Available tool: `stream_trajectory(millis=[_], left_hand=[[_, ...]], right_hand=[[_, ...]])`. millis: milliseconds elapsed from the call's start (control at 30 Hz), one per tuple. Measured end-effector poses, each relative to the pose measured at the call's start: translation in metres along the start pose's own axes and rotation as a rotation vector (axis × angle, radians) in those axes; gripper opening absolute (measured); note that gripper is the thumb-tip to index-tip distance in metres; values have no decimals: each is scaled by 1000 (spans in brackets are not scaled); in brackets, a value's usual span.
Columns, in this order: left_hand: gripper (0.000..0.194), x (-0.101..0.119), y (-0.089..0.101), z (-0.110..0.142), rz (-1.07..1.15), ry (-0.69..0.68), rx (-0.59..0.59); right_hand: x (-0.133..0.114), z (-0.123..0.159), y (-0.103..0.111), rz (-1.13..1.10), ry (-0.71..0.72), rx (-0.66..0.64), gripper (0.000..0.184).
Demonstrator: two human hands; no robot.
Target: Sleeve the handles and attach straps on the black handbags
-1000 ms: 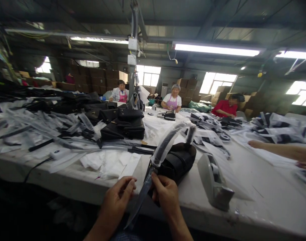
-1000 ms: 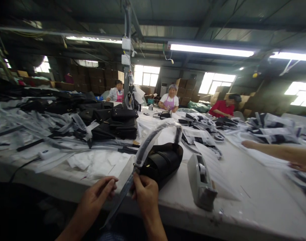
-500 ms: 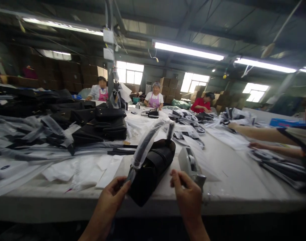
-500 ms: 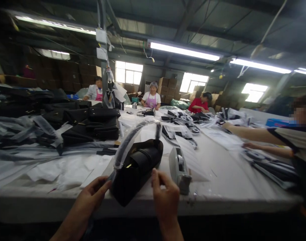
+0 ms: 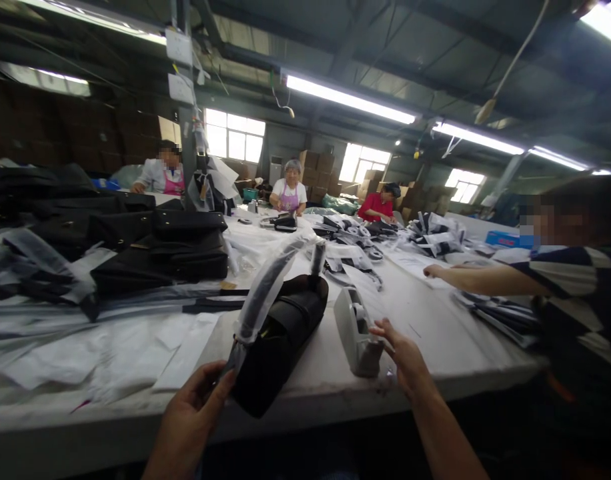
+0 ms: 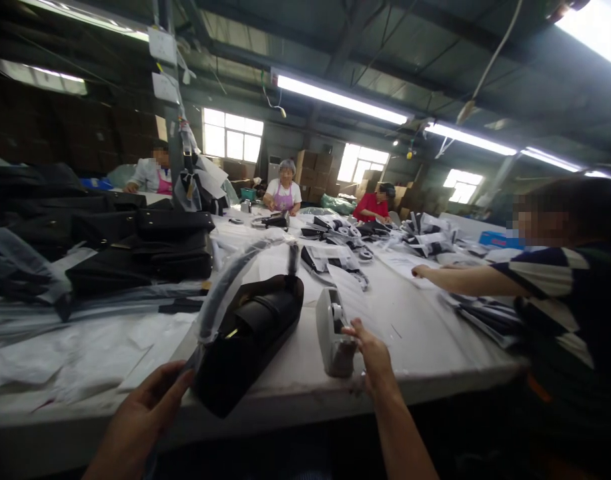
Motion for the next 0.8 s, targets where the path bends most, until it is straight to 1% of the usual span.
stream_trajectory(millis=[67,200,267,333,433,533,633,733,767,800], left_hand=[[55,-1,1,0,5,1,11],[56,-3,-3,-2,-4,8,-48],[56,-4,-3,-2,-24,13,-52],[54,-5,-2,-3,-35,12,-39],[53,-6,-2,-3,-27,8,-43],[53,-7,0,-3,-38,23,-53],[52,-9,1,-4,-44,28,-64],[52,-10,2,-6,-32,10,-55],[52,-11,2,-7,-22,0,-55],[52,-11,1,-8,-11,-13,-56]], right_hand=[[-7,6,0,-59,-30,-23,54],[-26,24,6,-132,-34,-40,47],[-26,36,8,-150,-76,-46,49],[-17,47,9,-195,-139,-36,52],[9,59,9,-308,-234,9,50],[38,60,7,-431,-311,68,46],[58,59,6,-466,-323,133,47],[66,70,-1,-448,-323,142,47],[64,77,-8,-433,-317,110,47],[60,86,-19,-412,-304,50,46]])
Point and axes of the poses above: each hand's wrist, its own z-axis away from the middle knuckle, its own y-axis out of the back of the hand, x = y × z, the point moved 7 cm from there along -z, towards the middle knuckle, and after that the axes turned 9 degrees about -z, right-handed, at the moved point
